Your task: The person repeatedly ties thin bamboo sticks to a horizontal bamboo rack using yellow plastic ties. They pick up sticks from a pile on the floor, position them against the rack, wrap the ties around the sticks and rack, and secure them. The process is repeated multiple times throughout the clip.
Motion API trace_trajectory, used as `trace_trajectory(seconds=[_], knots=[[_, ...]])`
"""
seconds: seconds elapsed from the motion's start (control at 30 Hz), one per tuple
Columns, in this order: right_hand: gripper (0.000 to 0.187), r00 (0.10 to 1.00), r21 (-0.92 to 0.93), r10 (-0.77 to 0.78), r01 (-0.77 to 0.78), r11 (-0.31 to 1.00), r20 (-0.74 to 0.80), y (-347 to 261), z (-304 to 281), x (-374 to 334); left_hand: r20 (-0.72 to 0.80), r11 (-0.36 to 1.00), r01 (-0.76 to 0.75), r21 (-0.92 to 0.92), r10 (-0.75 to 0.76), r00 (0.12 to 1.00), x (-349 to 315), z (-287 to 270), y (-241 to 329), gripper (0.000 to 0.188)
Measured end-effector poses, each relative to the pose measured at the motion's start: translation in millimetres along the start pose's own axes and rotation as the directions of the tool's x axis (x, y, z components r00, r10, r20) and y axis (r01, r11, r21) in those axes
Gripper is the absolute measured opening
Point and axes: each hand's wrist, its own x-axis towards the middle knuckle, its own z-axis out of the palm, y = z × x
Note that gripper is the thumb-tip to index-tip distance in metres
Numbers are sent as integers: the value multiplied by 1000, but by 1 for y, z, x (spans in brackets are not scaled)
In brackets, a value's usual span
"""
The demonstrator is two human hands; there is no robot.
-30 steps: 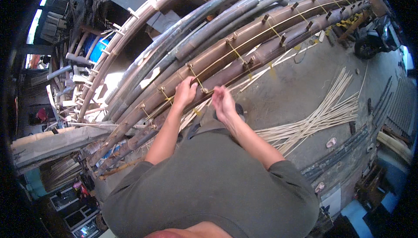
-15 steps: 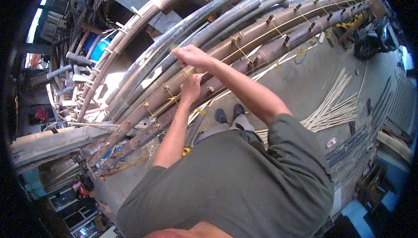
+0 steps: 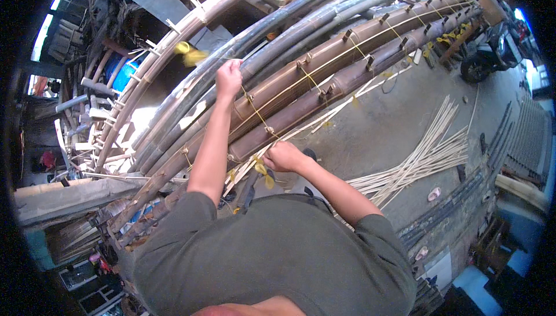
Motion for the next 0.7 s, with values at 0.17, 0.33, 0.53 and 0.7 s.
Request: trace_trajectory(seconds=[0.17,0.33,0.53,0.7], knots=[[24,989,-230,-79,48,972,-125,6,40,5,324,940,-15,340,-103,940,-1,5,-45,43],[39,993,116,118,-119,986,16,-68,78,2,211,923,-36,384,-50,976,-47,-83,-20,48],[16,710,856,695,285,-431,114,-96,101,37,436,908,-39,418,-162,885,-181,-155,-61,35],[26,762,950,622,299,-91,-181,-189,53,132,176,930,3,368,-73,982,-214,-115,-69,26]])
